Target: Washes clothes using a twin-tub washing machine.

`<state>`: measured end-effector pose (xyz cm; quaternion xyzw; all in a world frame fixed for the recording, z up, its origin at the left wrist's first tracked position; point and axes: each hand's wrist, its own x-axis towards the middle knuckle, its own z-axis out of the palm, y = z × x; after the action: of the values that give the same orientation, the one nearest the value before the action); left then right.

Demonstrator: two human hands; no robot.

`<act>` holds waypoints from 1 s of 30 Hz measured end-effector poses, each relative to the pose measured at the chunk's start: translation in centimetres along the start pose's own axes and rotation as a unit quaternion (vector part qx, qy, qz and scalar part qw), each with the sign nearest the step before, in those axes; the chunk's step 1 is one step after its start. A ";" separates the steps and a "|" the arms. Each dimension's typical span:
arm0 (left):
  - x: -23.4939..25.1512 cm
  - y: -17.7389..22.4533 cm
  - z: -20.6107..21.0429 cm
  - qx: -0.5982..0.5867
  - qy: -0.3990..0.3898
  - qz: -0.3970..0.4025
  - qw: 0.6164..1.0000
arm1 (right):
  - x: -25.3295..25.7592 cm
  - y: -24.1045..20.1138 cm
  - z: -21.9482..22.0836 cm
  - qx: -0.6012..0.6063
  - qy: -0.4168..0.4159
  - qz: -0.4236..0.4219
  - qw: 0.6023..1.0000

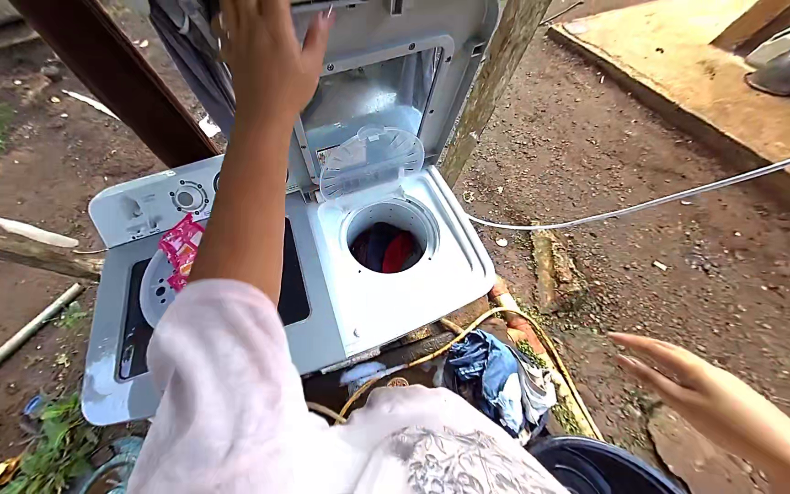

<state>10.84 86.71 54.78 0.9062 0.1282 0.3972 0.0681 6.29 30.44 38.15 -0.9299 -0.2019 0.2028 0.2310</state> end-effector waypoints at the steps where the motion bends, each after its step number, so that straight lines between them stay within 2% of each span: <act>1: 1.7 0.7 -0.1 0.015 -0.030 -0.015 0.999 | -1.3 0.9 0.1 0.010 -0.002 0.017 1.000; 3: 3.7 2.2 -0.2 0.051 -0.132 -0.058 0.988 | -3.6 2.4 0.6 0.026 -0.015 0.048 0.998; 4: 3.9 2.7 -0.4 0.060 -0.159 -0.065 0.983 | -4.6 2.9 0.9 0.032 -0.027 0.060 0.997; 7: 1.2 4.3 -2.7 0.097 -0.223 -0.002 0.970 | -6.5 3.9 2.4 0.067 -0.059 0.105 0.990; 10: -6.5 6.8 -5.1 0.102 -0.310 0.104 0.940 | -7.1 4.5 4.3 0.105 -0.073 0.134 0.983; 13: -18.0 8.5 -3.3 0.038 -0.299 0.207 0.931 | -6.1 4.2 5.1 0.112 -0.062 0.098 0.987; 16: -26.8 9.5 0.8 -0.044 -0.361 0.188 0.912 | -3.6 2.3 4.9 0.113 -0.030 0.034 0.993; 21: -34.6 8.5 5.0 -0.082 -0.348 0.154 0.921 | 3.9 -3.6 3.7 0.040 0.029 -0.120 0.992; 23: -35.8 8.2 5.6 -0.106 -0.393 0.129 0.904 | 8.1 -7.5 3.3 -0.016 0.032 -0.188 0.981; 26: -36.5 7.6 6.0 -0.119 -0.431 0.100 0.889 | 15.5 -14.2 3.3 -0.131 0.005 -0.266 0.955; 30: -37.2 7.6 6.9 -0.095 -0.423 0.099 0.896 | 27.8 -20.5 4.8 -0.299 -0.010 -0.319 0.899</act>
<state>-6.94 68.60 25.71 0.9860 -0.0416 -0.0087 0.1615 21.51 61.77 36.82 -0.8386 -0.5416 0.0578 -0.0075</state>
